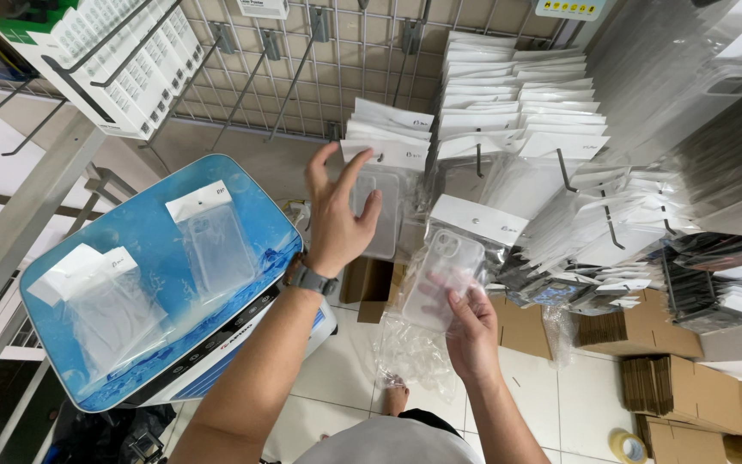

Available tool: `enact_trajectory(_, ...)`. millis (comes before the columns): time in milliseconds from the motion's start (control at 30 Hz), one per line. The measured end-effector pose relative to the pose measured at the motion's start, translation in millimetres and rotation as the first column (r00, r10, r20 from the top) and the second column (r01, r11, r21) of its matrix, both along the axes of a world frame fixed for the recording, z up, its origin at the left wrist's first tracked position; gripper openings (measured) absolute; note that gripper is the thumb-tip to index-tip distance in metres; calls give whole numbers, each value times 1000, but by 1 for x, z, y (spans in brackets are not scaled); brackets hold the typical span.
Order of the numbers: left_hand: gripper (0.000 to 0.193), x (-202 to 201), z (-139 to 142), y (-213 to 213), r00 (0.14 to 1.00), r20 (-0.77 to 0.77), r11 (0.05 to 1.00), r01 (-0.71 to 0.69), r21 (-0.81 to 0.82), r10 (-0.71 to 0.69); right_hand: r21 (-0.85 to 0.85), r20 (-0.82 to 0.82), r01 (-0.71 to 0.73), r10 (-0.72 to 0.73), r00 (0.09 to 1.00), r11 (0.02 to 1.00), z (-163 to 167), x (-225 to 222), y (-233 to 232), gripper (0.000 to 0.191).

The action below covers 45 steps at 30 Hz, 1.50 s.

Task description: The person sits on the floor and tapes small cardboard boxes closed using a tape dispenser and scissors. They then stand and organize plastic-wrapped items from a blue chair onto a metal rack, hanging them on hooks.

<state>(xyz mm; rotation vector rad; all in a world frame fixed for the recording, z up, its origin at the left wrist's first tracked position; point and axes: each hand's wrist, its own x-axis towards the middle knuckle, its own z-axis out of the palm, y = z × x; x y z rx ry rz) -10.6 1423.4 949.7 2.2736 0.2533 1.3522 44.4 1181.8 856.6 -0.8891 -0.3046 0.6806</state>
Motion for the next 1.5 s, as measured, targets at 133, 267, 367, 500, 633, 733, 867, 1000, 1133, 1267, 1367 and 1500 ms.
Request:
enact_trajectory(133, 25, -10, -5, -38, 954, -38, 910, 272, -314, -298, 14, -21, -130, 130, 991, 991, -10, -3, 13, 42)
enact_trajectory(267, 28, -9, -10, -30, 901, 138, 804, 430, -411, -412, -111, 121, -63, 76, 990, 992, -7, -14, 31, 65)
enact_trajectory(367, 32, 2, -8, 3, 977, 35, 858, 203, -472, -212, -219, 151, 35, -2, 989, 975, 0, -22, 42, 63)
enact_trajectory(500, 36, 7, -2, 23, 934, 103, 823, 350, -447, -342, -282, 42, 12, 0, 999, 959, 2, -29, 48, 53)
enact_trajectory(633, 45, 0, -2, 14, 954, 17, 860, 277, -429, -299, -293, 30, 8, 1, 1000, 956, -13, -34, 51, 49)
enact_trajectory(733, 58, -28, -13, 20, 1000, -19, 982, 7, -187, -11, -295, 35, -21, 32, 999, 955, -27, -38, 53, 48)
enact_trajectory(867, 61, -121, -43, 62, 914, 25, 910, -400, -107, 405, -363, 49, 3, 15, 999, 932, -41, -40, 44, 47)
enact_trajectory(1000, 96, -265, -75, 129, 338, -281, 348, -937, -17, 898, -469, 9, -26, 35, 999, 883, -50, -48, 40, 46)
enact_trajectory(1133, 127, -321, -103, 137, 329, -674, 307, -939, -158, 661, -482, 10, -150, 177, 984, 863, -52, -70, 64, 47)
enact_trajectory(1267, 137, -327, -92, 127, 379, -750, 204, -925, -320, 543, -479, 99, -333, 427, 899, 812, -38, -97, 96, 47)
enact_trajectory(1367, 140, -331, -68, 120, 547, -568, 346, -835, -428, 615, -431, 125, -474, 570, 812, 768, -21, -116, 109, 49)
enact_trajectory(1500, 124, -320, -40, 99, 878, -206, 459, -410, -788, 431, -357, 165, -593, 674, 720, 722, -6, -135, 125, 60)
